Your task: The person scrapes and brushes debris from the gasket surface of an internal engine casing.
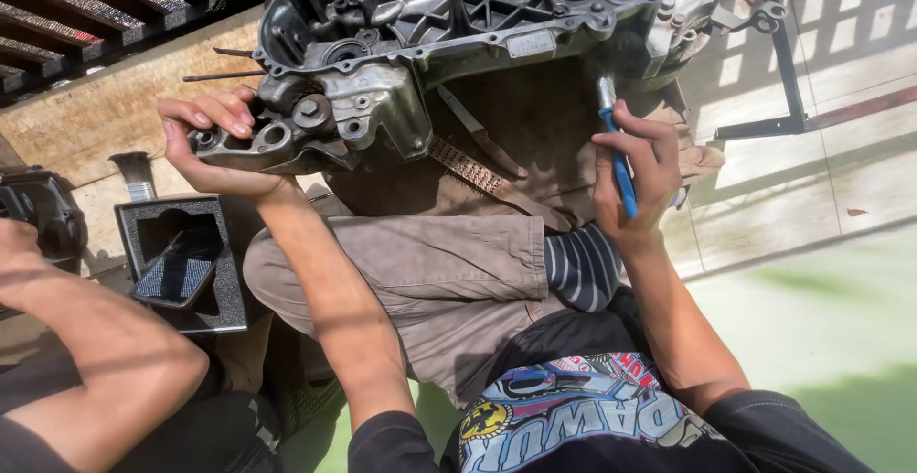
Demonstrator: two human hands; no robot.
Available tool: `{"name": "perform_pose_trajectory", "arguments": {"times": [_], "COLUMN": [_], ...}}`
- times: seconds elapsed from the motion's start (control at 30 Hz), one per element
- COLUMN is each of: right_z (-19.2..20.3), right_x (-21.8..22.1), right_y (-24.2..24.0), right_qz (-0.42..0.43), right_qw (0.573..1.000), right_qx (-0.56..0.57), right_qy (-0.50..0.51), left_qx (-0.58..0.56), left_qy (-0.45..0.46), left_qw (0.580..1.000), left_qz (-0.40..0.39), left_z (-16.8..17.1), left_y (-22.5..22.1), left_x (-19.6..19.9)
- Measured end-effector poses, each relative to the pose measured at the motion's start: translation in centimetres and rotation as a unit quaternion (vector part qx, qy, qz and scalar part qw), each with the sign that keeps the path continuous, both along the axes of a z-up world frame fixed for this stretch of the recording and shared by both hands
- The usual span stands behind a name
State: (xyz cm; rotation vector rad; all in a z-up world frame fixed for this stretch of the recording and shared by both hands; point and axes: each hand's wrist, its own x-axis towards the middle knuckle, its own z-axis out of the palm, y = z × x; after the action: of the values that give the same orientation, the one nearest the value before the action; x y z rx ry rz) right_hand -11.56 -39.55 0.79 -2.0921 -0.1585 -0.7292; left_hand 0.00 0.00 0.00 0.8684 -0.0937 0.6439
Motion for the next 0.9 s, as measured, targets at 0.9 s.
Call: {"name": "perform_pose_trajectory", "arguments": {"times": [0.9], "right_z": [2.0], "right_x": [-1.7], "right_y": [-2.3], "right_qz": [0.001], "right_qw": [0.999], "right_qx": [0.015], "right_qy": [0.029], "left_qx": [0.005], "left_qy": [-0.020], "left_qw": [1.000], "left_qz": [-0.012], "left_z": [-0.6], "left_y": [0.2], "left_x": [0.3]}}
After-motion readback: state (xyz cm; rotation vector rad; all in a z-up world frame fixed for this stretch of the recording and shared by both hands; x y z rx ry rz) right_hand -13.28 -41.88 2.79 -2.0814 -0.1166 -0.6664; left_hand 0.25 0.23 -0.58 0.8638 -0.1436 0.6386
